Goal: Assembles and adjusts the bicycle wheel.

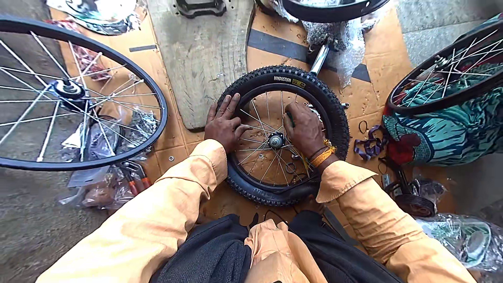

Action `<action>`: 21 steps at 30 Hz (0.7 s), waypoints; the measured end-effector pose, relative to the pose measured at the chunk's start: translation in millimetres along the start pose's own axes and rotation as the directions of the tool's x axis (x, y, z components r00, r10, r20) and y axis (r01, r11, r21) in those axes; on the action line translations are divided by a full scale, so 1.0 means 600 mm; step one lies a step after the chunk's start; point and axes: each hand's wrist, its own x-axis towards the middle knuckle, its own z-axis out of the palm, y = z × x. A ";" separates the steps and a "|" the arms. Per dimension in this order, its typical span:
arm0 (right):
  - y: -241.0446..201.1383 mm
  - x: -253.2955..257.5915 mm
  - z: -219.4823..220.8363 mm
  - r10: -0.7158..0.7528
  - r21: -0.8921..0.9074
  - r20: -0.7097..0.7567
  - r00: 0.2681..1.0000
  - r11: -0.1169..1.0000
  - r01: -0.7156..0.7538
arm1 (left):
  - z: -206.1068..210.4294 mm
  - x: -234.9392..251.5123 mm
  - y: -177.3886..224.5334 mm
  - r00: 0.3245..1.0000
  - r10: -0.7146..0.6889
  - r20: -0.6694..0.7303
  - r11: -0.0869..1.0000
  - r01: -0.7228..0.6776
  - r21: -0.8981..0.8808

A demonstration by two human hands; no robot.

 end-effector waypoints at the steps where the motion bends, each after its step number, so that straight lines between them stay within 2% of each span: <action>1: 0.000 0.000 0.000 -0.006 -0.002 0.004 1.000 1.000 0.006 | 0.001 0.001 -0.001 1.000 -0.001 0.003 1.000 0.001 0.004; 4: -0.010 -0.008 -0.004 -0.001 0.057 -0.027 1.000 0.998 0.002 | 0.004 0.000 -0.003 1.000 -0.003 -0.003 1.000 0.003 -0.007; 7: -0.048 -0.025 -0.026 0.006 0.234 -0.131 0.991 0.972 0.025 | 0.004 0.006 -0.007 1.000 0.001 0.004 1.000 -0.001 -0.007; 11: -0.082 -0.070 -0.058 0.044 0.596 -0.117 0.992 0.802 0.034 | 0.005 0.003 -0.004 1.000 0.014 -0.011 1.000 -0.014 -0.013; 17: -0.100 -0.150 -0.125 0.065 0.728 -0.180 0.981 0.680 0.089 | -0.003 0.002 0.000 1.000 0.022 -0.015 0.999 -0.022 -0.023; 21: -0.095 -0.223 -0.145 0.095 0.824 -0.232 0.968 0.549 0.144 | -0.003 0.001 0.000 0.999 0.032 -0.008 0.999 -0.032 -0.028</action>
